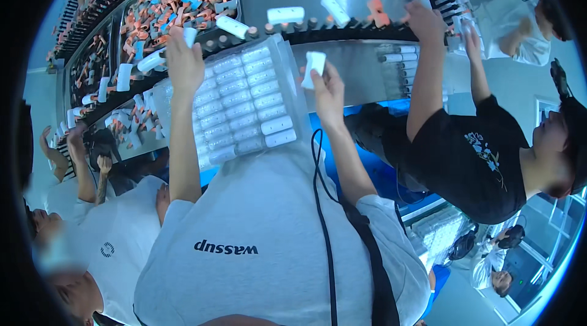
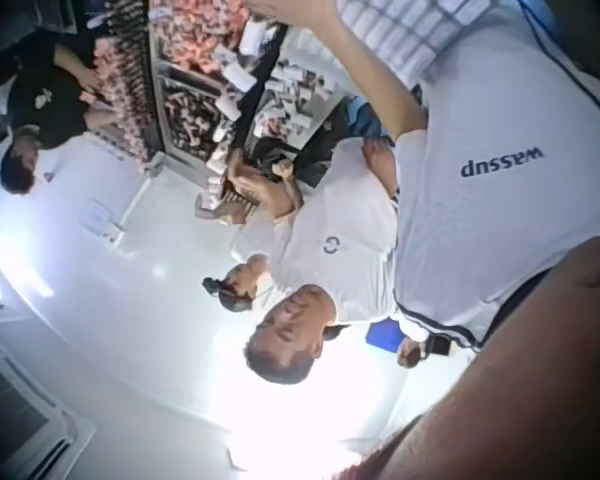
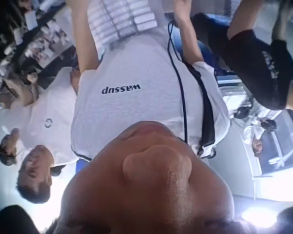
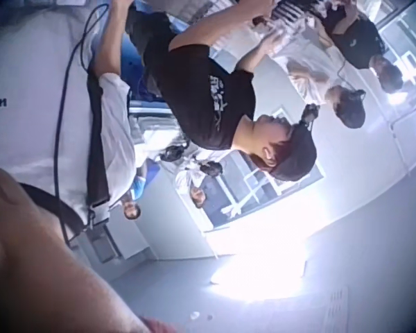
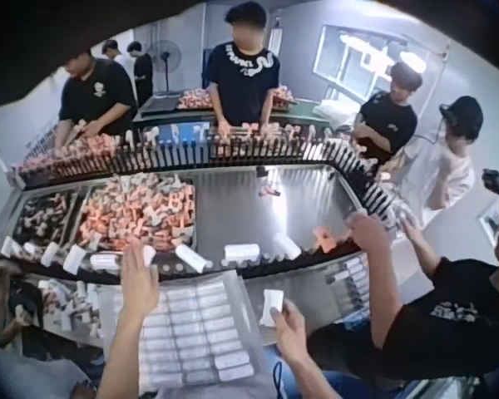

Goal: The person places white parts into slots in a plastic tray on an assembly line, fastens the buckle of a black strap by hand, and arranges the parts in the tray.

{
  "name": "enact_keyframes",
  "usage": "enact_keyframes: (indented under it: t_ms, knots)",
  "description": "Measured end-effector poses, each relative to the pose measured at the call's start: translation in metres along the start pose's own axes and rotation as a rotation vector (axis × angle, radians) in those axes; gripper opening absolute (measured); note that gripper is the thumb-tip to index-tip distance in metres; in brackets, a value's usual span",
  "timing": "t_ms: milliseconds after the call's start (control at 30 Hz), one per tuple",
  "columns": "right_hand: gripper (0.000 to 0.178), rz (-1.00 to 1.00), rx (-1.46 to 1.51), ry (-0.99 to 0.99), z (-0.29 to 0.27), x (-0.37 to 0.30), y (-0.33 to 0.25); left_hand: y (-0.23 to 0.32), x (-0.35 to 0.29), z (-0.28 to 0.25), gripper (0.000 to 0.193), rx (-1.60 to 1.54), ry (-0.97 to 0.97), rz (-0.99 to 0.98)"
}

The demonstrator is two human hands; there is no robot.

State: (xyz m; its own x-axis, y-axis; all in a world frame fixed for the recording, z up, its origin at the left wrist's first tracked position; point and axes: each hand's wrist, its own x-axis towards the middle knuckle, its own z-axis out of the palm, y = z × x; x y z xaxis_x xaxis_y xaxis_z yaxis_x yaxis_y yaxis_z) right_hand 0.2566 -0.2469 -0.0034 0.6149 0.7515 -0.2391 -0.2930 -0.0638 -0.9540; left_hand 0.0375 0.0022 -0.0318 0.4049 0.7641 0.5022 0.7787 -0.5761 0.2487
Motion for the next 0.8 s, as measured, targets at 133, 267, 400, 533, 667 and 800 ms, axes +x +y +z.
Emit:
enact_keyframes:
  t_ms: [133, 267, 400, 533, 667, 800]
  knots:
    - [0.038, -0.088, -0.089, 0.127, -0.025, 0.015, -0.01, 0.038, -0.026, -0.066, 0.051, -0.226, -0.06, -0.007]
    - [0.036, -0.187, 0.256, 0.325, -0.016, 0.07, -0.012, 0.078, -0.11, -0.068, 0.03, -0.6, -0.46, 0.013]
    - [0.031, -0.307, 0.29, 0.581, -0.009, 0.133, -0.009, 0.126, -0.137, -0.078, 0.031, -0.64, -0.639, 0.212]
    - [0.021, -0.483, -0.273, 0.497, -0.001, 0.143, -0.023, 0.118, -0.141, -0.083, 0.036, -0.649, -0.609, 0.215]
    - [0.026, -0.545, -0.828, 0.372, 0.024, 0.156, -0.043, 0.09, -0.14, -0.098, 0.037, -0.664, -0.493, 0.106]
    - [0.032, -0.427, -1.306, 0.226, 0.069, 0.135, -0.057, 0.058, -0.141, -0.111, 0.039, -0.609, -0.419, -0.002]
